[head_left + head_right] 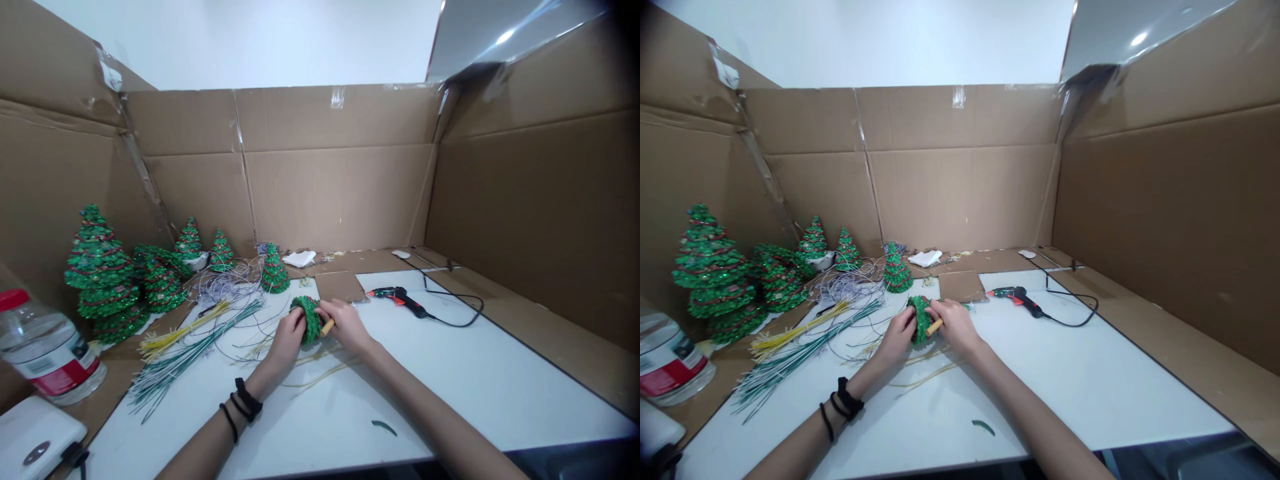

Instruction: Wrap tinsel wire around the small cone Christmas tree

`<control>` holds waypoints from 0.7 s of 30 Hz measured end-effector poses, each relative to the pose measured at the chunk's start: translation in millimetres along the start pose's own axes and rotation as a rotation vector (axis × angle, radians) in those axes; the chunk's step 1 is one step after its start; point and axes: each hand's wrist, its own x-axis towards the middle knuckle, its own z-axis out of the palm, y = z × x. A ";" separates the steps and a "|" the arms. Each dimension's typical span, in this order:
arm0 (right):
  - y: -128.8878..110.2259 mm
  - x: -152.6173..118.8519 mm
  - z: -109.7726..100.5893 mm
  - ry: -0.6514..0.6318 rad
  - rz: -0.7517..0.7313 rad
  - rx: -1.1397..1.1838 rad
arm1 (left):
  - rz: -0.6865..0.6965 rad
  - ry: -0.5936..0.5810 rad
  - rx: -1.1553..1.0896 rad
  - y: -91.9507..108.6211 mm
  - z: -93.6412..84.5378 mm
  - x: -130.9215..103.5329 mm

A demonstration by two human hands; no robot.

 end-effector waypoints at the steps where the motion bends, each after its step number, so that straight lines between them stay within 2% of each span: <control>1: -1.0 0.0 -1.1 -0.007 -0.011 -0.011 | -0.005 -0.007 -0.027 0.0 0.7 -0.1; 6: -4.3 3.1 -9.3 -0.051 -0.027 0.013 | -0.057 0.002 -0.142 -4.6 3.9 0.5; 9: 15.4 5.0 -17.0 -0.042 0.030 0.043 | -0.052 0.008 -0.142 -5.1 3.8 0.8; 11: 43.3 2.3 -22.1 0.058 0.173 -0.032 | -0.055 0.006 -0.142 -3.3 3.2 0.9; 14: 95.3 -10.3 -26.3 0.167 0.479 -0.333 | -0.074 0.000 -0.182 -0.7 3.2 1.0; 17: 135.2 -26.8 -26.8 0.116 0.760 -0.508 | -0.095 0.005 -0.269 -1.4 5.4 1.4; 21: 154.7 -37.7 -27.8 -0.069 0.988 -0.503 | -0.143 -0.028 -0.438 -2.8 8.7 1.5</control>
